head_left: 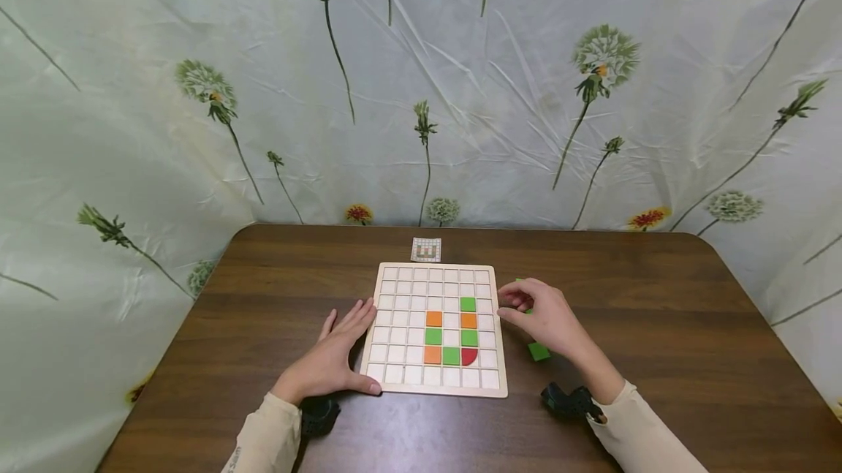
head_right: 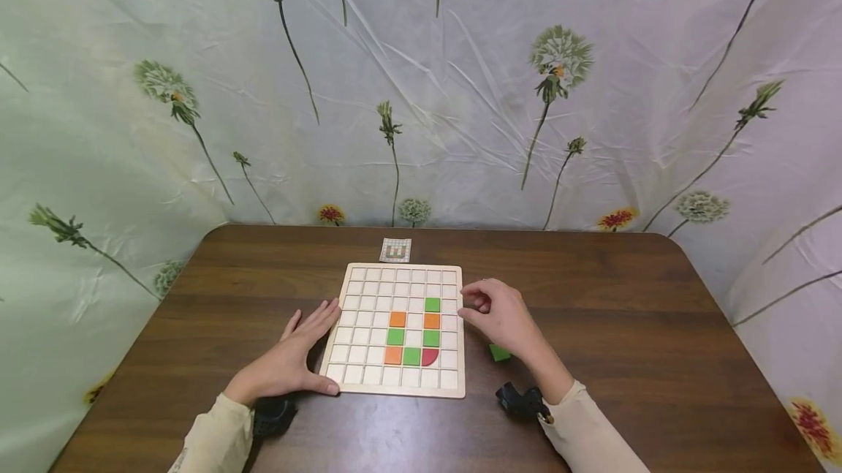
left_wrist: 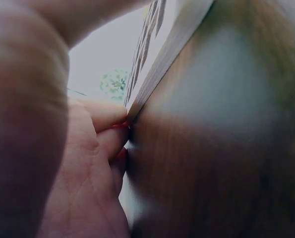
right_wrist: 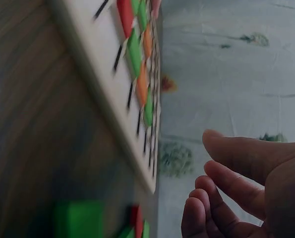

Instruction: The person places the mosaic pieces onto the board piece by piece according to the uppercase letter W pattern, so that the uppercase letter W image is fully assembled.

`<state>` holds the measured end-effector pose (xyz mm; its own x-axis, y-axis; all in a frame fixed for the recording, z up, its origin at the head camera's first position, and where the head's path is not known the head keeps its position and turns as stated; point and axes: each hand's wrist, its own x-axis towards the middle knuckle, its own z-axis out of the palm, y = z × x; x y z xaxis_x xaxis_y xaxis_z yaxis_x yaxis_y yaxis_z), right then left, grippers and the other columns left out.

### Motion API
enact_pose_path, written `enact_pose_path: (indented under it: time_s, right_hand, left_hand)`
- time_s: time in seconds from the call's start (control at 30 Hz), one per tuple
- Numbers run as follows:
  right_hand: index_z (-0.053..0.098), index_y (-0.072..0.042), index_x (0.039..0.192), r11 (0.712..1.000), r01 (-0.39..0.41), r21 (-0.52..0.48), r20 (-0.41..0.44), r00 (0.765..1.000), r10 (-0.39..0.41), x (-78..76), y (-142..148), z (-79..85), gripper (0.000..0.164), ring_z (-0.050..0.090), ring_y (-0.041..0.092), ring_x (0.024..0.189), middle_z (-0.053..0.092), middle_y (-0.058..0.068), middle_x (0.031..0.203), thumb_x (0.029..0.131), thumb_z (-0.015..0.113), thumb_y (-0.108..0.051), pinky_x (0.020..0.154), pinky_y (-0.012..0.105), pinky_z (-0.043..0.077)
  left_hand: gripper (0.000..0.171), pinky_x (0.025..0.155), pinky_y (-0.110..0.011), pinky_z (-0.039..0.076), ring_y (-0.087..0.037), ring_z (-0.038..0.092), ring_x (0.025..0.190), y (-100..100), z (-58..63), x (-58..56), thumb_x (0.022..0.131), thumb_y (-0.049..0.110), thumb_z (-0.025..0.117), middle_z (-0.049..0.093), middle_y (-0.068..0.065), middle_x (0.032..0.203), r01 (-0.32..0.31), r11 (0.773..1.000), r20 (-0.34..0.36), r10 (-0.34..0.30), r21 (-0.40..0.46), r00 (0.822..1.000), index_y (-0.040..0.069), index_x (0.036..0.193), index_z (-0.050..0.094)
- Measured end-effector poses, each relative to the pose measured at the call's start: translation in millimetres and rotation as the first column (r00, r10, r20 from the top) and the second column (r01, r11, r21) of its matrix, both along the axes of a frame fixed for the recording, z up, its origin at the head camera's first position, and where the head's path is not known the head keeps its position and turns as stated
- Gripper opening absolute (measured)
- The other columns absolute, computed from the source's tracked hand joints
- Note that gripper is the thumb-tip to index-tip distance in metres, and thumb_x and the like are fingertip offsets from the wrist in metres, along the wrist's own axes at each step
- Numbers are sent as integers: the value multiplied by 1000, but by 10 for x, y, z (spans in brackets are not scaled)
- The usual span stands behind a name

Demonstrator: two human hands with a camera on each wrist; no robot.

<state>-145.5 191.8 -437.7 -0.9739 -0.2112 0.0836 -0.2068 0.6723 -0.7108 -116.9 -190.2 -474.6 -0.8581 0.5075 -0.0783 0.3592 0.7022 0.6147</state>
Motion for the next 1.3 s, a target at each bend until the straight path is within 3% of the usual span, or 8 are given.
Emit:
enact_pose_path:
  time_s: [0.53, 0.87, 1.3]
  right_hand:
    - [73, -3, 110, 994, 72, 85, 8, 997, -73, 36, 463, -102, 29, 56, 16, 81, 64, 4, 94, 85, 80, -15, 69, 30, 49]
    - [72, 1, 107, 990, 65, 128, 57, 996, -72, 118, 511, -131, 31, 60, 18, 83, 68, 5, 95, 84, 82, -18, 72, 35, 51]
    - [70, 3, 105, 973, 115, 201, 105, 985, -138, 62, 449, -157, 40, 57, 18, 78, 65, 7, 91, 82, 84, -25, 69, 35, 49]
  left_hand:
    - [129, 116, -61, -9, -29, 6, 155, -1, -6, 11, 67, 63, 85, 14, -9, 167, 1, 1000, -6, 0, 18, 1000, 4, 160, 20]
    - [128, 117, -60, -10, -27, 3, 155, -13, -11, 2, 68, 63, 84, 14, -9, 167, 7, 1000, 18, -7, 18, 1000, 4, 160, 19]
    - [128, 117, -59, -10, -28, 4, 155, -10, -10, 9, 68, 63, 84, 13, -9, 167, 5, 1000, 13, -5, 14, 1000, 4, 160, 18]
